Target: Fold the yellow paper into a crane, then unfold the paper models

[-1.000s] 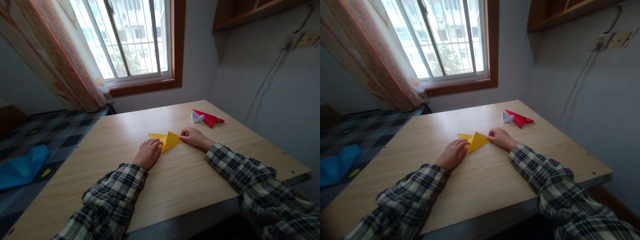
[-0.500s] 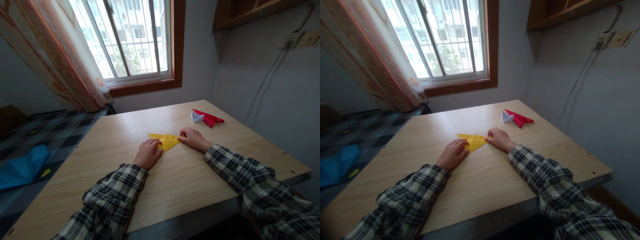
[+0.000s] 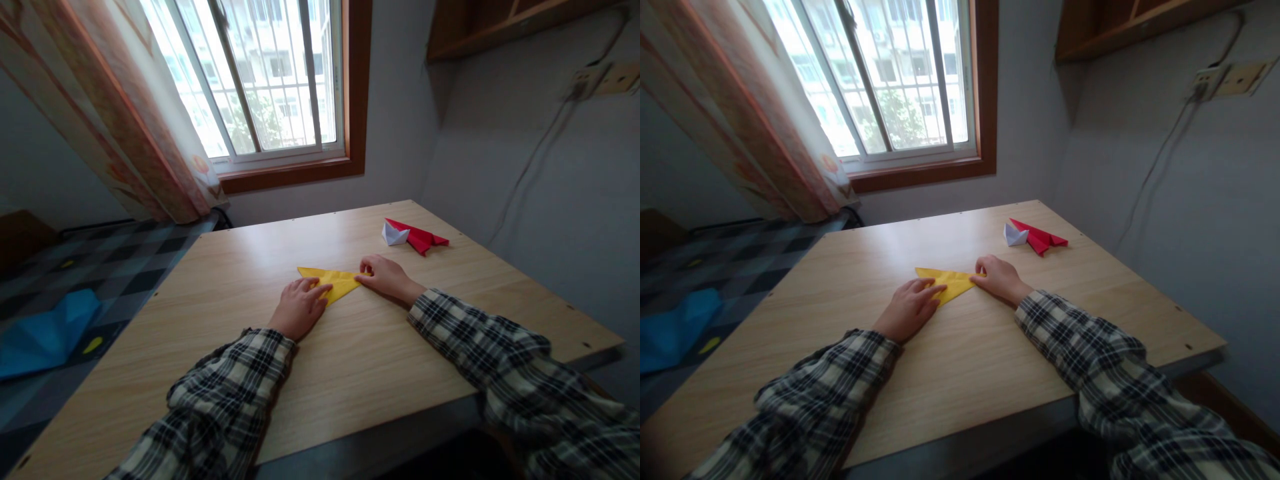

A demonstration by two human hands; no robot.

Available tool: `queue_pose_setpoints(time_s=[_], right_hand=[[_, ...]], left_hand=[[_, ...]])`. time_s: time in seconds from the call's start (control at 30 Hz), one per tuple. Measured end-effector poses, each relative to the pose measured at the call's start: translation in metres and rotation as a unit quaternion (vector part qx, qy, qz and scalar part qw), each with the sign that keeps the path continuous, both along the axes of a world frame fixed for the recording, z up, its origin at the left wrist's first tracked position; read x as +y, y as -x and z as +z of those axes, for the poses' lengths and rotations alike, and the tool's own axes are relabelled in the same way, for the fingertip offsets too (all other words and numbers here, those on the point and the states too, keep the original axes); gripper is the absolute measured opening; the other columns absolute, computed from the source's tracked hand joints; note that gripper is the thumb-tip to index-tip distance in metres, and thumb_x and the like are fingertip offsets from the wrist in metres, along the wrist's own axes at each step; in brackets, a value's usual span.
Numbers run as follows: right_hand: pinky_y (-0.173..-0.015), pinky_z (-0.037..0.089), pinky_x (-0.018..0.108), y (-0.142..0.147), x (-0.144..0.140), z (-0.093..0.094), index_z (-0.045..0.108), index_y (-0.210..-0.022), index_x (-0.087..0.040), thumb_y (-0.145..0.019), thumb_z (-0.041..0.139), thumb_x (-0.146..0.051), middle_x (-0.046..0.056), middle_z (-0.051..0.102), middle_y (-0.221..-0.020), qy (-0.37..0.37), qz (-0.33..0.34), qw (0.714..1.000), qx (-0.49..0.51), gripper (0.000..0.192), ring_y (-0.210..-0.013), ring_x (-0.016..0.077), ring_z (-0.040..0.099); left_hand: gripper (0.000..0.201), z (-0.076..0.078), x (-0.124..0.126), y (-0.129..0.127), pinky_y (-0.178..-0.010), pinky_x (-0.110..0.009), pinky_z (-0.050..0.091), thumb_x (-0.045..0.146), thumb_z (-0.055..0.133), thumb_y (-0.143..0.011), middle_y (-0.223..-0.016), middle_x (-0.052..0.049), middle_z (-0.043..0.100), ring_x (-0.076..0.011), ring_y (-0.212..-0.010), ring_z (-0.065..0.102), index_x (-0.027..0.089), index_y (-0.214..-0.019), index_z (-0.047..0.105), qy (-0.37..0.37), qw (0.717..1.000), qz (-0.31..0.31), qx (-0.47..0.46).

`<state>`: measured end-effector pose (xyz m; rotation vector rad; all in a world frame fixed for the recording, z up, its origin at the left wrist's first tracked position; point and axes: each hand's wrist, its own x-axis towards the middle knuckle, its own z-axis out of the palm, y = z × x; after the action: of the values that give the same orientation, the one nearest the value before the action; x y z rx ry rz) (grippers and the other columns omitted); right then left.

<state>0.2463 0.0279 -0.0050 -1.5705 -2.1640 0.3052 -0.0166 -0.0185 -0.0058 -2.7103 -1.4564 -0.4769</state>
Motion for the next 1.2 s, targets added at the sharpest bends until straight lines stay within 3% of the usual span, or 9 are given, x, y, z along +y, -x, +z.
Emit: queue_pose_setpoints(time_s=[0.57,0.77,0.97,1.07,1.2], right_hand=[[-0.067,0.037,0.028,0.001,-0.003,0.003,0.064,-0.086,-0.02,-0.088,0.066,-0.03,0.005,0.069,-0.093,0.003,-0.002,1.0,0.017,0.011,-0.082,0.0176,0.061],[-0.066,0.037,0.027,0.0,-0.001,0.002,0.066,-0.087,-0.019,-0.088,0.066,-0.025,0.004,0.069,-0.09,0.004,0.003,1.0,0.016,0.006,-0.079,0.0163,0.06],[-0.067,0.04,0.026,-0.001,0.0,0.0,0.07,-0.088,-0.018,-0.088,0.064,-0.021,0.004,0.068,-0.089,0.0,0.02,1.0,0.021,0.007,-0.078,0.0155,0.06],[-0.07,0.042,0.027,-0.001,-0.003,0.004,0.073,-0.088,-0.018,-0.09,0.061,-0.019,0.006,0.068,-0.093,-0.033,0.028,0.999,0.016,0.012,-0.08,0.0166,0.061],[-0.085,0.047,0.033,0.002,-0.01,0.012,0.075,-0.089,-0.016,-0.095,0.057,-0.018,0.009,0.071,-0.097,-0.147,0.057,0.987,0.034,0.02,-0.093,0.0211,0.063]], left_hand=[[0.036,0.002,-0.004,-0.003,-0.107,-0.055,0.042,0.037,0.048,-0.1,-0.133,-0.01,0.063,-0.0306,-0.122,0.056,0.029,-0.13,0.066,-0.003,1.0,0.014,0.016],[0.034,0.001,-0.004,-0.003,-0.115,-0.06,0.035,0.033,0.05,-0.098,-0.138,-0.011,0.062,-0.0339,-0.135,0.049,0.024,-0.126,0.069,-0.025,1.0,-0.006,0.017],[0.039,0.004,-0.003,-0.005,-0.112,-0.045,0.046,0.027,0.04,-0.102,-0.136,-0.011,0.066,-0.0256,-0.127,0.059,0.014,-0.13,0.064,-0.002,0.997,-0.076,0.01],[0.04,0.006,-0.003,-0.006,-0.112,-0.044,0.046,0.028,0.04,-0.102,-0.135,-0.012,0.067,-0.0254,-0.126,0.06,0.012,-0.129,0.065,-0.006,0.997,-0.073,0.013],[0.037,0.007,-0.005,-0.007,-0.11,-0.044,0.046,0.028,0.042,-0.101,-0.133,-0.011,0.068,-0.0251,-0.124,0.061,0.015,-0.127,0.066,-0.009,0.998,-0.062,0.015]])
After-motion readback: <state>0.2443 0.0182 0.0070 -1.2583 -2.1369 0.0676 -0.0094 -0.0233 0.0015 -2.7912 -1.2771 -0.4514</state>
